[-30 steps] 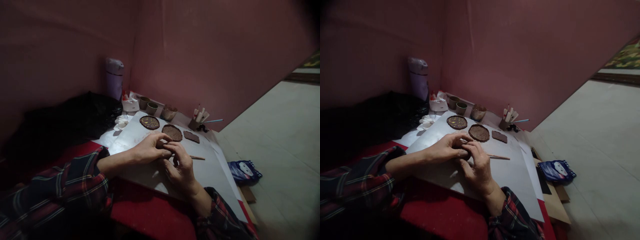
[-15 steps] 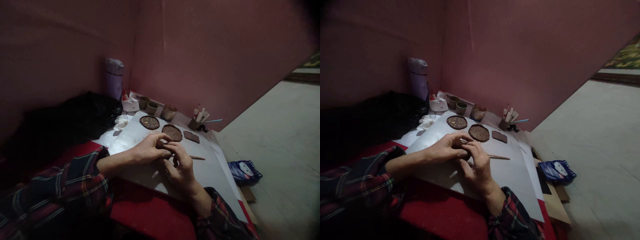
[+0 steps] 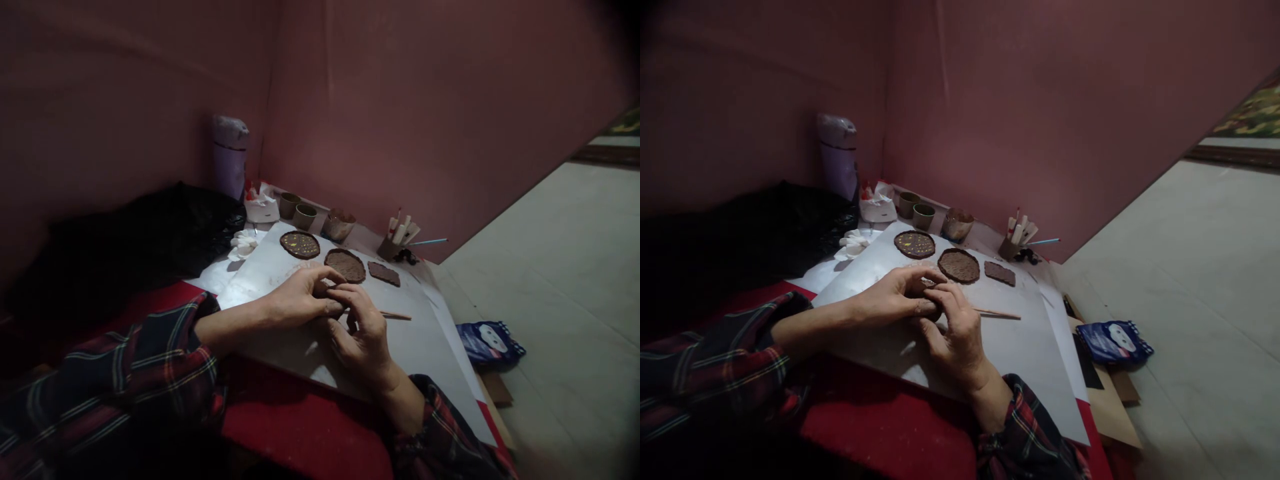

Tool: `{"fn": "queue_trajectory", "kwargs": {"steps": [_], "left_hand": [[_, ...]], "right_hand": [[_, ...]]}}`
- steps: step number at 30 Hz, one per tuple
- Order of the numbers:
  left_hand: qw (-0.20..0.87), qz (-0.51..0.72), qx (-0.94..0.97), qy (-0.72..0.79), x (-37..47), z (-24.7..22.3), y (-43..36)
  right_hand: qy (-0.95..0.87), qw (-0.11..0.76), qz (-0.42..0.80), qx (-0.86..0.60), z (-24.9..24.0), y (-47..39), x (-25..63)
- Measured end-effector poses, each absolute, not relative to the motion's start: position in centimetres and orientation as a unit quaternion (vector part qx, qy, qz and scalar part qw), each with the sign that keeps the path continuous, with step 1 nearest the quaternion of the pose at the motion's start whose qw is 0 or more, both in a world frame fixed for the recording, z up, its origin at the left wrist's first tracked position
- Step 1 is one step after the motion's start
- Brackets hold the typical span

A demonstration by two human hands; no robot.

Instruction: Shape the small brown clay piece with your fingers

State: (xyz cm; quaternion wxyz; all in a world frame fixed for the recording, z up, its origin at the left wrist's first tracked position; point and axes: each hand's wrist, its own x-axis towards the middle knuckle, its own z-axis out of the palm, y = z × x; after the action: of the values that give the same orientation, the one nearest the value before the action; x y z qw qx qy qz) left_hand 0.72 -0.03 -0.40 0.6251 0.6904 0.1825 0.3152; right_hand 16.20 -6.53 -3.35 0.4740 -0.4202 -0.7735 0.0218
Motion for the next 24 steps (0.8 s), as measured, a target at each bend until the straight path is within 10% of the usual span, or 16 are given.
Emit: {"fn": "queue_trajectory", "kwargs": {"steps": [24], "left_hand": [[0.624,0.315,0.691,0.187,0.69,-0.28,-0.17]], "right_hand": [[-0.773,0.469,0.034,-0.426,-3.53,-6.56,16.28]]}}
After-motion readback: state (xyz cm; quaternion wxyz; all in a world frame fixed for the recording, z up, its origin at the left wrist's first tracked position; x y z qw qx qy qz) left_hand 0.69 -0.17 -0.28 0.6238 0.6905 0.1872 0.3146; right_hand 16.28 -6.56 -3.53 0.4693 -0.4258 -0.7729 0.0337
